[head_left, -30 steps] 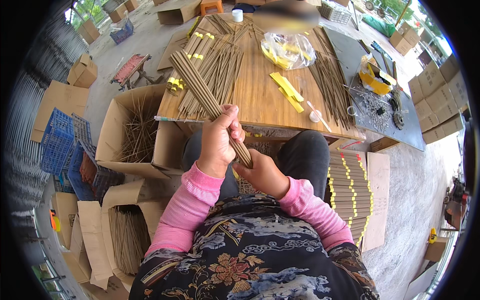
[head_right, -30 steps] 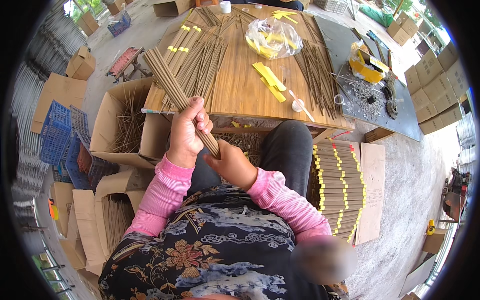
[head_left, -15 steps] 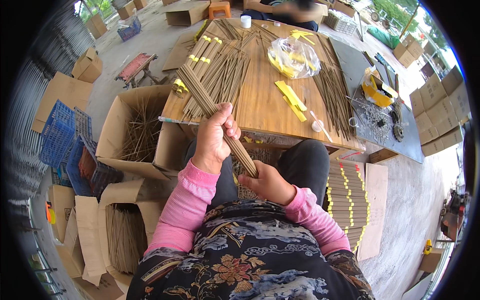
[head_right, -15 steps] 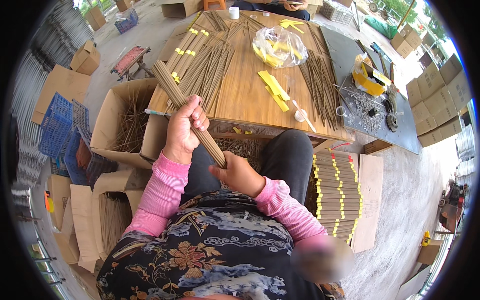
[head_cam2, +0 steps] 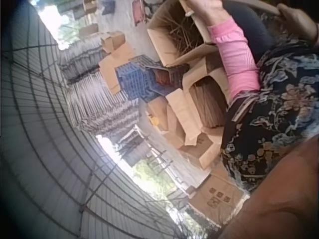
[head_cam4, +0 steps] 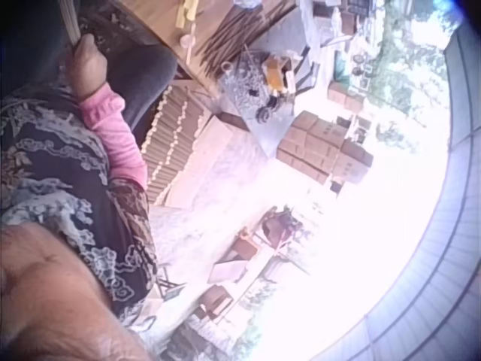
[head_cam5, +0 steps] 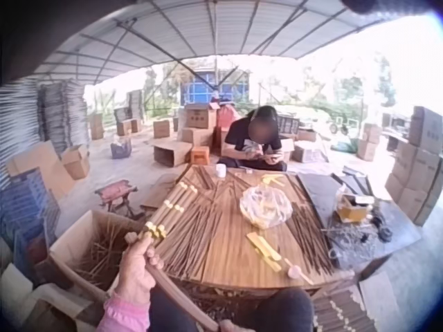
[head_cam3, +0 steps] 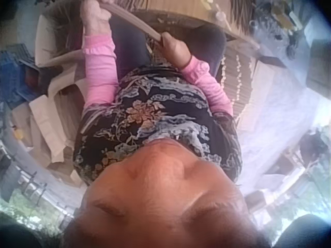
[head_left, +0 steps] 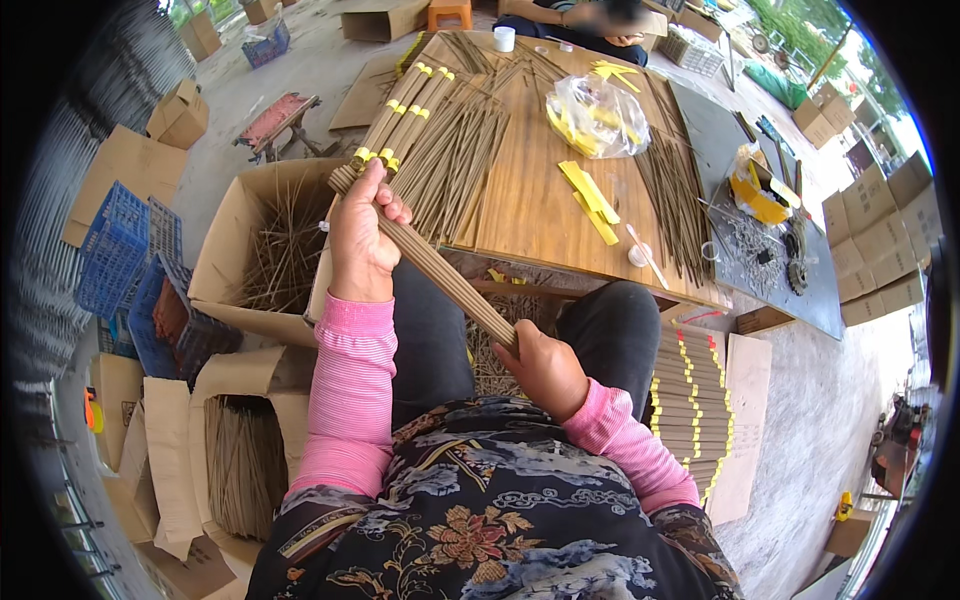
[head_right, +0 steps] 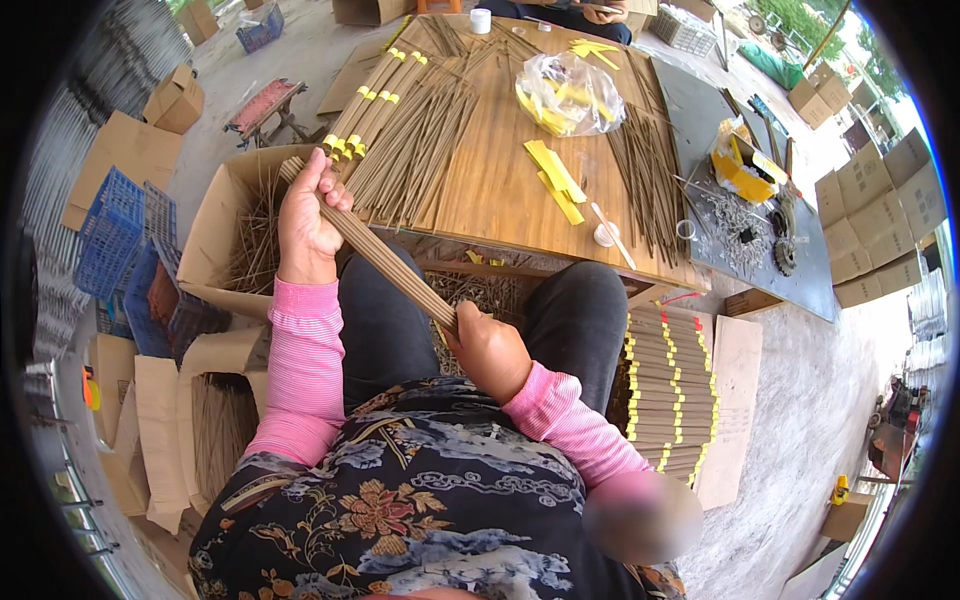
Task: The person gathers thin wooden sticks, aligns them into bundles, and secures each bundle with yellow tape. The person then places the finished bundles onto a nearby cardboard sheet.
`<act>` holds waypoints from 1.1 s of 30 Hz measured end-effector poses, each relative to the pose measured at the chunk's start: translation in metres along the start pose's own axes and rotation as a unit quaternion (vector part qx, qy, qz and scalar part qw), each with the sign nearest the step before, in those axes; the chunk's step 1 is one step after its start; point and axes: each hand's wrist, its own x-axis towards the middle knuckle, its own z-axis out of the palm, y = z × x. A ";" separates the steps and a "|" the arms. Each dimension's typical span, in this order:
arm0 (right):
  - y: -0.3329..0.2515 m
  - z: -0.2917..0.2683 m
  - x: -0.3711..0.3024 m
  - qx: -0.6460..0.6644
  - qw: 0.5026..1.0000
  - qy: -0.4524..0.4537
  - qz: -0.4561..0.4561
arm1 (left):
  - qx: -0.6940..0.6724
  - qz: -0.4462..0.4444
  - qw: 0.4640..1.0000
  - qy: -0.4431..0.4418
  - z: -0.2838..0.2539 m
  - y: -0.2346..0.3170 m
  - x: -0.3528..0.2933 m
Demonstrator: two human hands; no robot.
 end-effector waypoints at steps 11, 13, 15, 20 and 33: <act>0.004 0.006 0.001 -0.042 0.999 0.020 -0.015 | 0.057 0.033 0.989 0.129 -0.019 -0.017 0.019; 0.004 0.005 0.001 -0.053 0.998 0.020 -0.016 | 0.083 0.045 0.987 0.133 -0.016 -0.015 0.017; 0.004 0.003 0.002 -0.066 0.997 0.024 -0.020 | 0.090 0.043 0.985 0.139 -0.015 -0.014 0.018; 0.005 0.000 0.006 -0.017 0.999 -0.035 -0.005 | -0.014 -0.025 0.997 0.073 -0.030 -0.010 0.034; 0.008 0.015 0.046 -0.078 0.997 0.008 -0.012 | 0.016 0.055 0.991 0.125 -0.024 -0.007 0.067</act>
